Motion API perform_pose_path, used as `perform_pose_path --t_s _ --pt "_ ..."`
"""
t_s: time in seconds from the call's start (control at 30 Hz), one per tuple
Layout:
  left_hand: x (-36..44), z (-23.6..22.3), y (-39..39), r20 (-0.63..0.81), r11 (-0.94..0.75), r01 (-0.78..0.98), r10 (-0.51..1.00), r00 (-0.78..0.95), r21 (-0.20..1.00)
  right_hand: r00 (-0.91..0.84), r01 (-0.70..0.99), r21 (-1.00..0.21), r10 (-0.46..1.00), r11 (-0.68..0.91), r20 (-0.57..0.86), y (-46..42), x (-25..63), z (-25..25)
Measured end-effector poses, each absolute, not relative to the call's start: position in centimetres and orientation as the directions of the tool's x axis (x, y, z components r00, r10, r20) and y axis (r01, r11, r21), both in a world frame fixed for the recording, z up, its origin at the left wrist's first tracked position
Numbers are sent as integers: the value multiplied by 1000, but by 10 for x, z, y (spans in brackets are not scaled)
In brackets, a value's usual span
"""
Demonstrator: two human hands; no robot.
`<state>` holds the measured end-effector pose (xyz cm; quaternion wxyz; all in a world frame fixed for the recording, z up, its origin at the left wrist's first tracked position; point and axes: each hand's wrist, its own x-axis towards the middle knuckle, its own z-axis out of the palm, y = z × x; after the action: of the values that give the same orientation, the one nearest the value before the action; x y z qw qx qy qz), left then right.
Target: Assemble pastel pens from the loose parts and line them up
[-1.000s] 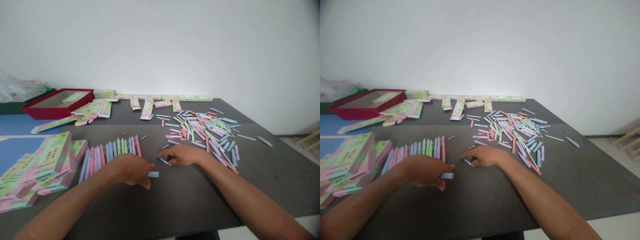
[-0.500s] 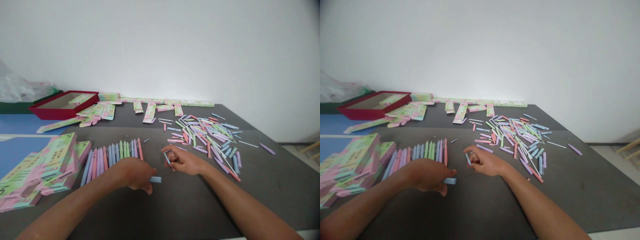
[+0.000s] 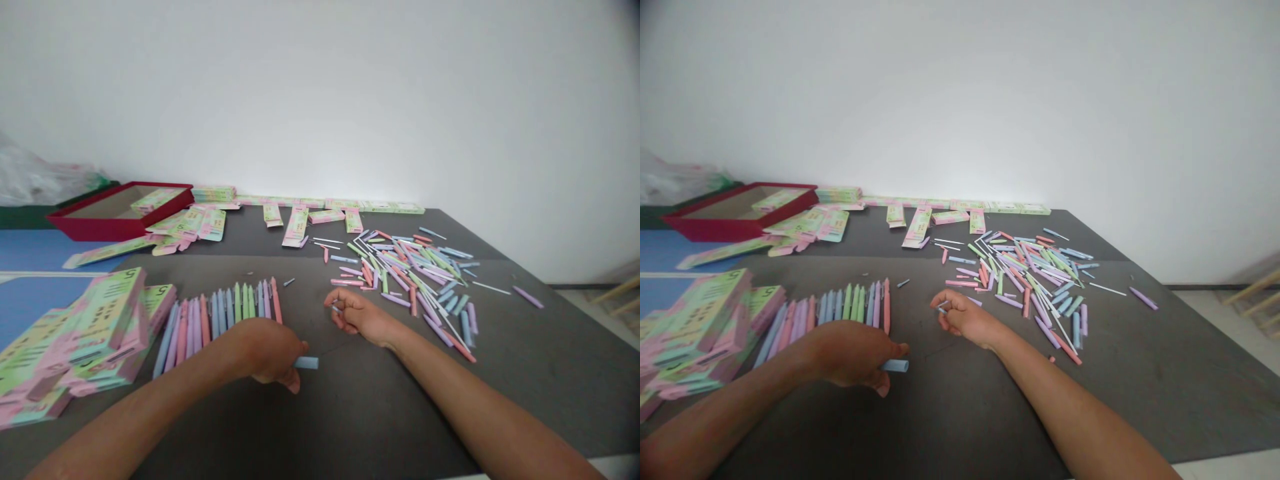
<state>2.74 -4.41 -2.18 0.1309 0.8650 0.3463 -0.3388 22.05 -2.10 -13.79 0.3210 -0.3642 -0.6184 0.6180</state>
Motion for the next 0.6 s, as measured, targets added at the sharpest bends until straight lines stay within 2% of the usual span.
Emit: perform_pose_path --t_s 0.1,0.17,0.23,0.3,0.37,0.5,0.6 --pt "29 -22 -44 -690 -730 684 498 525 -6 -502 310 -946 861 90 -82 -20 233 -131" --pt "30 -23 -45 -697 -731 683 492 522 -3 -480 551 -797 875 249 -59 -19 244 -126" --pt "31 -25 -45 -700 -727 686 493 517 -6 -496 710 -609 865 354 -74 -18 253 -123" --pt "32 -28 -46 -700 -724 690 498 512 -10 -520 773 -493 844 400 -129 -18 258 -121" --pt "33 -31 -46 -704 -720 694 500 505 -14 -520 800 -432 840 417 -153 -18 258 -121" --pt "34 -33 -47 -701 -729 685 497 511 -18 -521 814 -388 839 433 -156 -18 256 -119" --pt "36 -32 -48 -712 -736 677 490 504 -28 -462 847 -375 871 376 -171 -16 265 -113"
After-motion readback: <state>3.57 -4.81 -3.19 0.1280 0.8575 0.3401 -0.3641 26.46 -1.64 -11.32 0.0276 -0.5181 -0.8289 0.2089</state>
